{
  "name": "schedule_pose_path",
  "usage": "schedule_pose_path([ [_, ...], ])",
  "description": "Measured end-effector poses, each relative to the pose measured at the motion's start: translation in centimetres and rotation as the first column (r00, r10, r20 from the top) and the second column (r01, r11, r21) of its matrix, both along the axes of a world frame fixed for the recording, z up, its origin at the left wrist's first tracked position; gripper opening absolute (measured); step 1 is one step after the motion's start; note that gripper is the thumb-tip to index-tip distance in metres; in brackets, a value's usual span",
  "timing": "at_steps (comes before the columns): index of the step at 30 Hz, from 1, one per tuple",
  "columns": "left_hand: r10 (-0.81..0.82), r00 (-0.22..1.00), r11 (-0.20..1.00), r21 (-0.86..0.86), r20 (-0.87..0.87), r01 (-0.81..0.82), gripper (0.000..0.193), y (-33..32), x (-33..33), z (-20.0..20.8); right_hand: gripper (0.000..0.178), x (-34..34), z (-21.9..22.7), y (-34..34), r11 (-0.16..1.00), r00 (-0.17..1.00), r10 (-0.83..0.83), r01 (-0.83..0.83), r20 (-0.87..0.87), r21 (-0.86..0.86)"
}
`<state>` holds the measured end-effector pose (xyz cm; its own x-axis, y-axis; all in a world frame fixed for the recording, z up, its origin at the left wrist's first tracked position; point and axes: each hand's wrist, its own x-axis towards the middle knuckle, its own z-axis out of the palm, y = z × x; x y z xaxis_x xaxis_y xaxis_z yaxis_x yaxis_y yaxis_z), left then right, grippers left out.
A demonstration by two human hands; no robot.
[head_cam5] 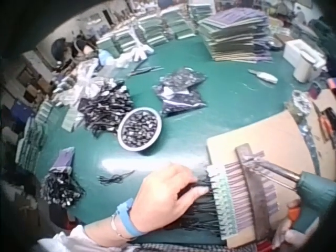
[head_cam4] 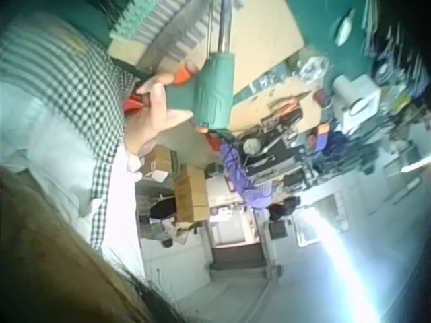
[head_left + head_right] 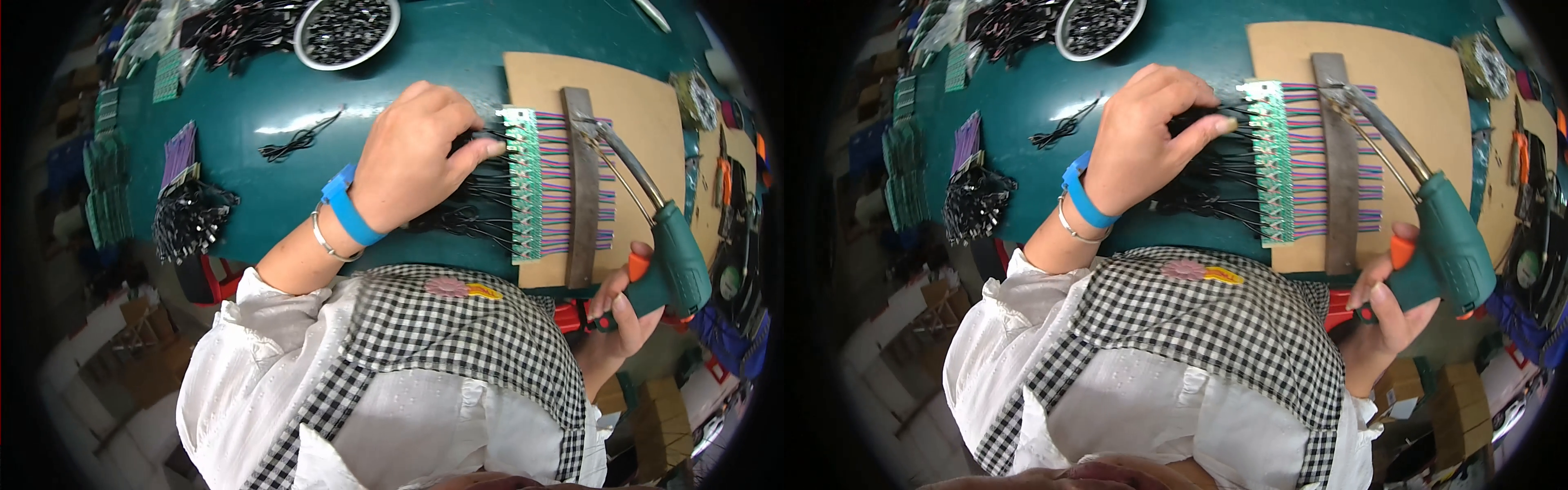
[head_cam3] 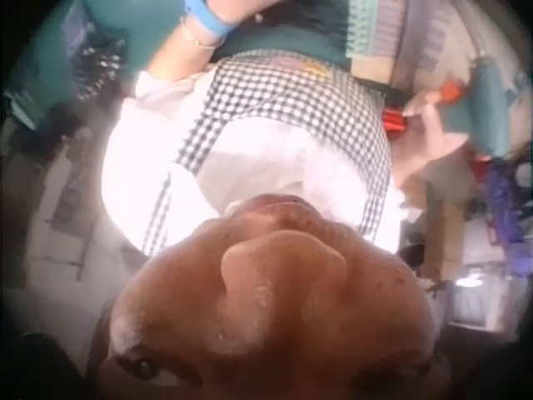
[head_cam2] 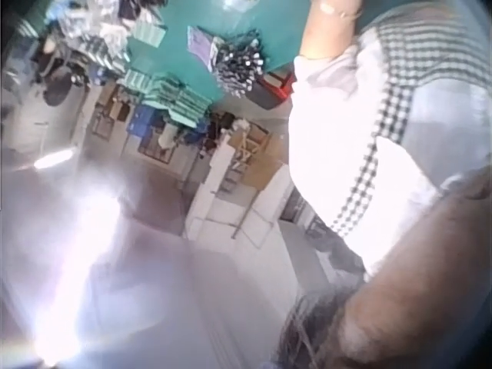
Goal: The person solders ribbon cables to LED circuit board strips with a soldering iron and solder wire.
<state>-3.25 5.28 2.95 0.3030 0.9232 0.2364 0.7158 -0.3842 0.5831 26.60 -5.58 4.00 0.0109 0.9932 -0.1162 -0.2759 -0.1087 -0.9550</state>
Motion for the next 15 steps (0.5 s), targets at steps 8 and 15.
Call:
schedule_pose_path([
  [8, 0.440, 0.867, 0.898, 0.101, -0.233, -0.429, 0.017, -1.8, -10.3, -1.7, 0.064, -0.7, 0.2, 1.5, 0.998, 0.999, 0.049, -0.049, -0.004, 0.031],
  [15, 0.377, 0.921, 0.919, -0.080, -0.100, -0.385, 0.011, -1.8, -9.9, -2.3, 0.064, -2.0, 0.8, 1.5, 0.999, 1.000, -0.024, 0.024, -0.008, 0.028],
])
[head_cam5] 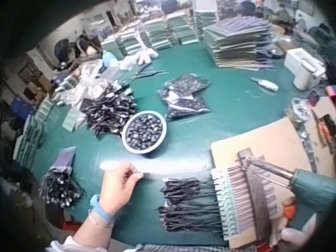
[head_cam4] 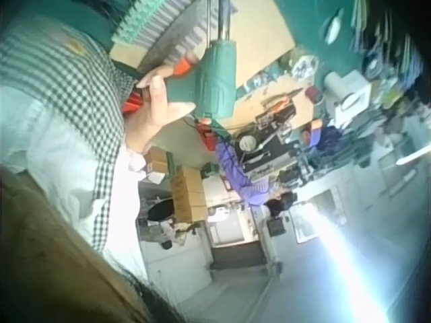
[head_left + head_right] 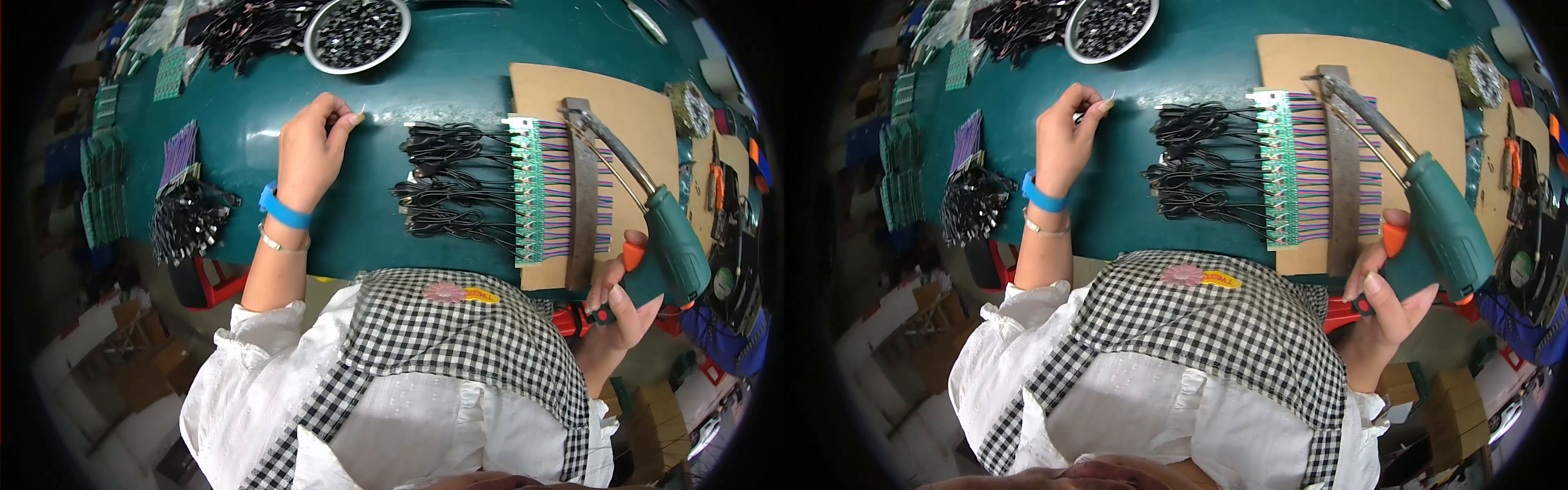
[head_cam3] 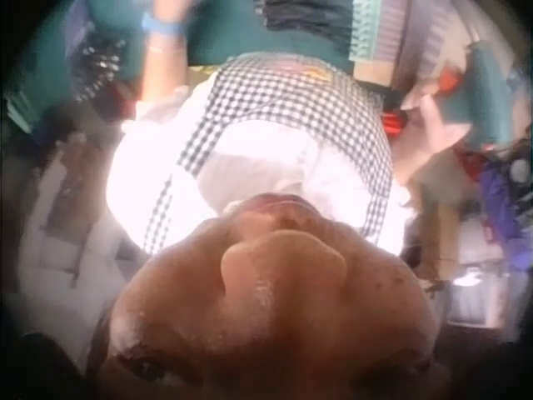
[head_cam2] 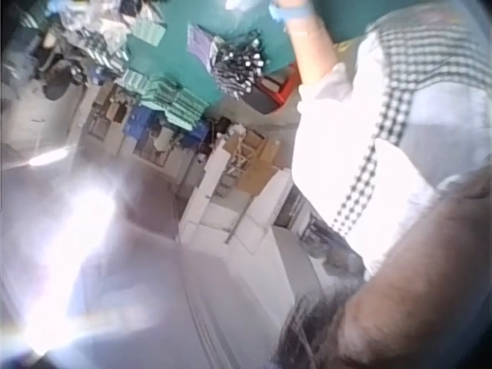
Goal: The person solders ribbon cables to LED circuit board strips with a soldering iron and solder wire.
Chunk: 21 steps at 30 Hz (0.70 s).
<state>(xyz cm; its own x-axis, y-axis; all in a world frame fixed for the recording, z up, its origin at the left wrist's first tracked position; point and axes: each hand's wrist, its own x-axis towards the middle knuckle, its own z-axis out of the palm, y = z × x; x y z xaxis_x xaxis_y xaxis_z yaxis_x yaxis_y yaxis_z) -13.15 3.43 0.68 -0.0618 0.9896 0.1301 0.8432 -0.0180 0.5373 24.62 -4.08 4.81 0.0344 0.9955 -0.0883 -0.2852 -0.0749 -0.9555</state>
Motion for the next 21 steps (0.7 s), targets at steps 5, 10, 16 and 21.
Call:
schedule_pose_path([
  [5, -0.163, 0.813, 0.958, -0.106, 0.559, 0.265, 0.007, -0.7, 6.2, 4.4, 0.067, -2.6, 1.0, 1.1, 1.000, 0.995, 0.006, -0.004, 0.099, -0.019],
  [10, -0.295, 0.671, 0.830, -0.166, 0.680, 0.533, 0.008, -1.0, 10.7, 6.5, 0.066, -4.7, 1.0, 2.6, 0.993, 0.993, 0.116, -0.117, 0.035, 0.021],
  [16, -0.326, 0.588, 0.779, -0.143, 0.740, 0.611, 0.006, -0.9, 13.7, 6.0, 0.015, -5.1, 0.5, 2.5, 0.995, 0.995, 0.020, -0.029, 0.102, 0.091],
  [21, -0.217, 0.556, 0.827, -0.152, 0.802, 0.541, 0.004, -1.8, 15.0, 5.6, 0.011, -5.2, -0.5, 2.8, 0.980, 0.994, -0.011, -0.010, 0.105, 0.198],
])
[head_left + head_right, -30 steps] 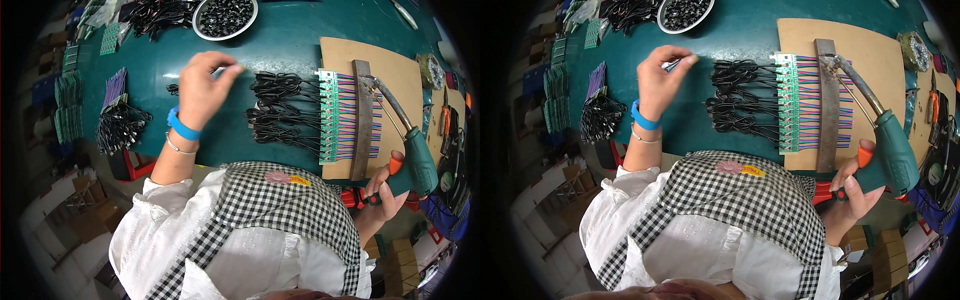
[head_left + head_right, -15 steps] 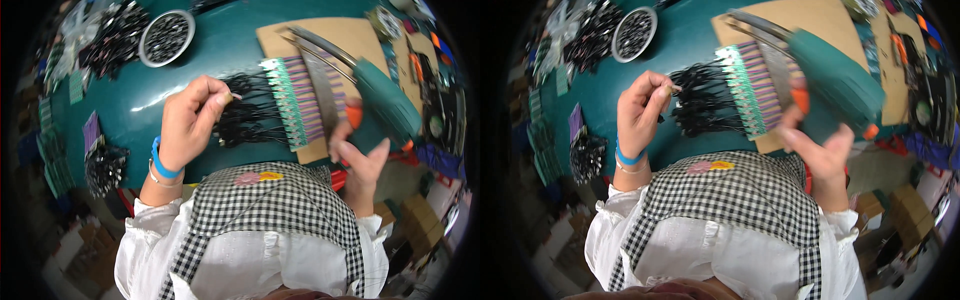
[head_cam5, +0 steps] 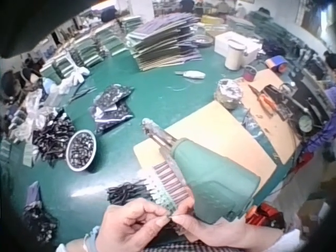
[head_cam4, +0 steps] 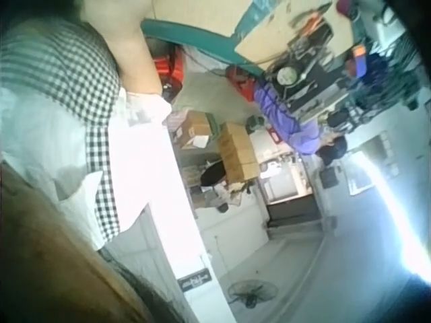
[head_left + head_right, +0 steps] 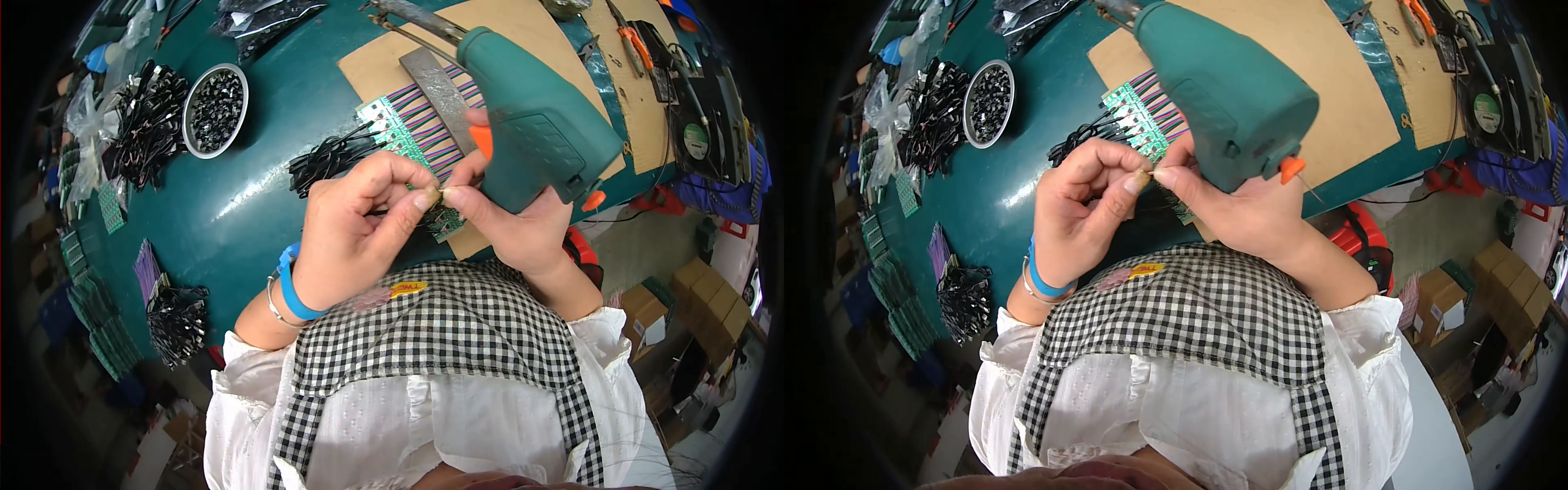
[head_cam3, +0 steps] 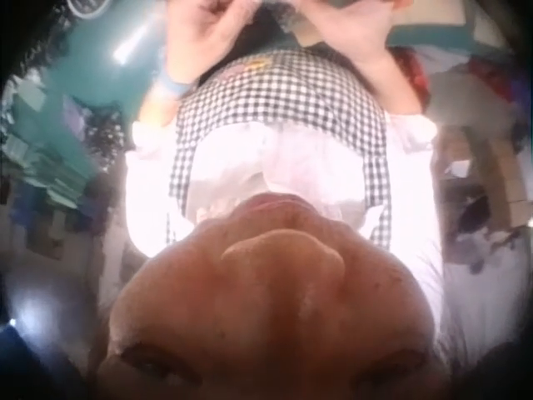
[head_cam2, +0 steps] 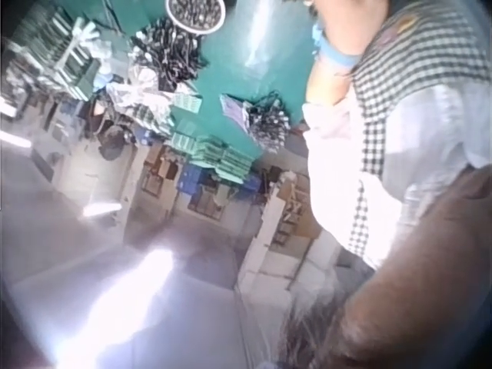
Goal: The person solders ribbon cables to LED circuit board strips with a soldering iron and solder wire.
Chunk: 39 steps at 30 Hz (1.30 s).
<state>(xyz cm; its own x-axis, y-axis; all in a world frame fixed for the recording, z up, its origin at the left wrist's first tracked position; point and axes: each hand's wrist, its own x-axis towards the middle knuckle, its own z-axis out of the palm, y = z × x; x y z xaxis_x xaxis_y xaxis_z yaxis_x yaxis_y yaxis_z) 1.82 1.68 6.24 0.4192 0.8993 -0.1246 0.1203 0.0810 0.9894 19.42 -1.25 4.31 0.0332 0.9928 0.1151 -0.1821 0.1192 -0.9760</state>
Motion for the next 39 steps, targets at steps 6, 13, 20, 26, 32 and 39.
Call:
schedule_pose_path([
  [6, -0.012, 0.991, 0.961, 0.273, -0.133, 0.048, 0.007, 0.1, -0.1, -0.1, 0.058, 0.2, -0.6, -0.1, 0.983, 0.925, -0.034, -0.038, 0.380, 0.181],
  [13, 0.024, 0.955, 0.951, 0.301, -0.295, 0.069, 0.008, 1.1, -0.9, 0.4, 0.026, 1.2, -0.9, -0.3, 0.997, 0.792, -0.061, 0.021, 0.607, 0.073],
  [20, 0.197, 0.865, 0.947, 0.317, -0.462, -0.047, 0.015, 6.5, -2.8, -2.2, 0.057, 1.2, 1.2, 0.7, 0.950, 0.948, -0.303, 0.308, 0.095, -0.041],
  [26, 0.197, 0.840, 0.952, 0.304, -0.506, -0.040, 0.018, 8.3, -2.2, -4.7, 0.056, 2.8, 1.8, -0.8, 0.964, 0.984, -0.166, 0.175, 0.061, -0.200],
  [32, 0.220, 0.831, 0.954, 0.291, -0.511, -0.074, 0.016, 8.1, -1.9, -4.7, 0.061, 4.3, 1.0, -2.2, 0.968, 0.993, -0.110, 0.115, 0.036, -0.223],
  [39, 0.350, 0.797, 0.892, 0.434, -0.492, -0.124, 0.010, 6.9, -1.0, -5.2, 0.054, 4.7, 0.6, -2.6, 0.961, 1.000, 0.020, -0.024, -0.018, -0.277],
])
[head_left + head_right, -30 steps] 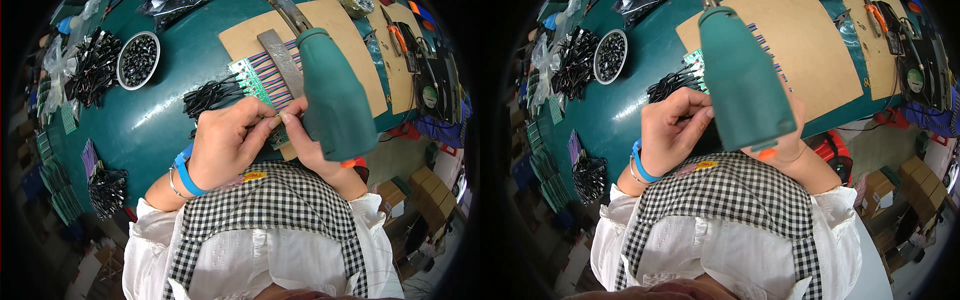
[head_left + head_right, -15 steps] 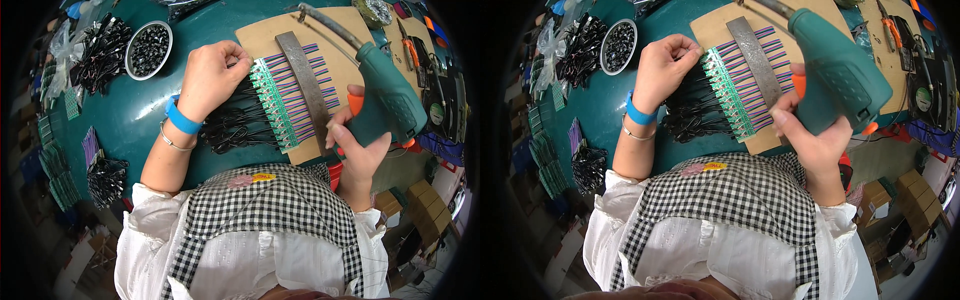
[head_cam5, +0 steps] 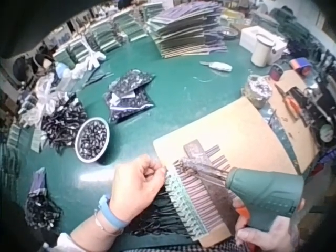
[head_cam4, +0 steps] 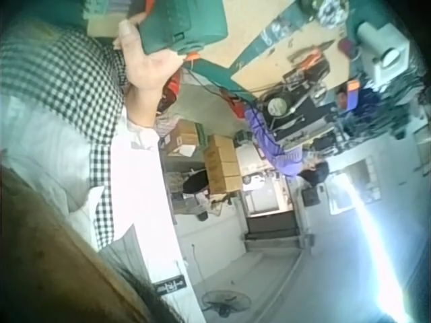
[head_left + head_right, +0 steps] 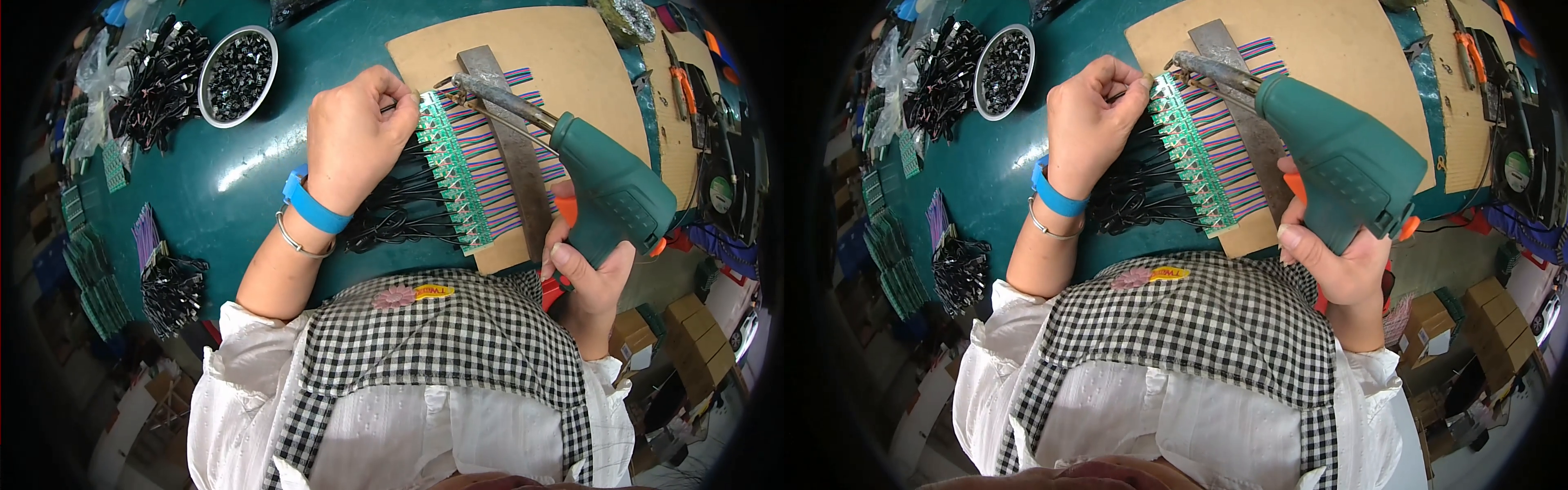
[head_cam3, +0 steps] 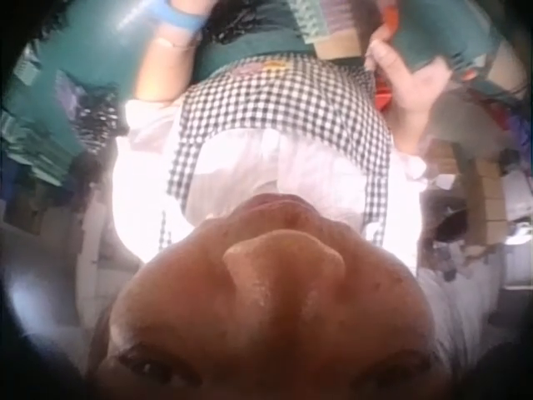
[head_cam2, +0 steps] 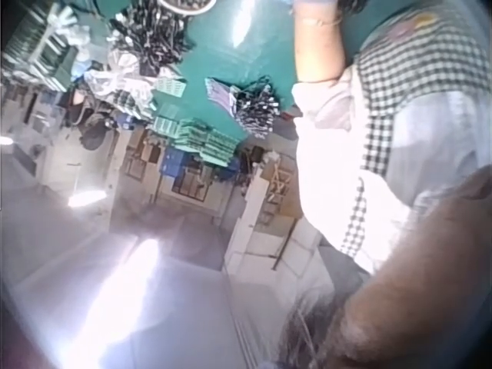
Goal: The person solders ribbon cables to LED circuit board strips with a soldering iron and solder wire.
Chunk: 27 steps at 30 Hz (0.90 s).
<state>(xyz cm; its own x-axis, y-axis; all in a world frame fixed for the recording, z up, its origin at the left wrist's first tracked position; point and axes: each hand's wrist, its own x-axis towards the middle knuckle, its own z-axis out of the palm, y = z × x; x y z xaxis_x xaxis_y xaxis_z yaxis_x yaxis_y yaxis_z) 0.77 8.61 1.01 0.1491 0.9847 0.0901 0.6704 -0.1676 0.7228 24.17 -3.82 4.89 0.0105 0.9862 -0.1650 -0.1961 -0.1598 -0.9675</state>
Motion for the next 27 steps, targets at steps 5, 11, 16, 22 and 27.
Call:
schedule_pose_path([
  [5, 0.024, 1.000, 0.999, 0.047, -0.010, -0.023, 0.009, -0.3, 0.1, -0.1, 0.052, -0.2, 0.0, 0.0, 1.000, 1.000, 0.025, -0.025, 0.011, -0.008],
  [11, 0.029, 1.000, 0.996, 0.080, -0.005, -0.028, 0.008, -0.4, 0.2, -0.3, 0.052, -0.9, 0.1, 0.2, 0.994, 0.998, -0.003, 0.009, 0.057, -0.107],
  [16, 0.019, 1.000, 0.996, 0.088, -0.023, -0.017, 0.008, -0.3, 0.1, -0.2, 0.052, -0.8, -0.4, -0.1, 0.992, 0.998, -0.034, 0.040, 0.049, -0.116],
  [22, 0.007, 0.999, 0.995, 0.095, -0.036, -0.004, 0.007, -0.1, 0.1, -0.2, 0.060, -0.4, 0.3, 0.8, 0.993, 0.992, -0.101, 0.105, 0.073, -0.053],
  [27, 0.008, 1.000, 0.996, 0.085, -0.029, -0.006, 0.007, -0.1, 0.1, -0.1, 0.062, -0.9, 0.4, 1.0, 0.990, 0.988, -0.140, 0.142, 0.065, -0.015],
])
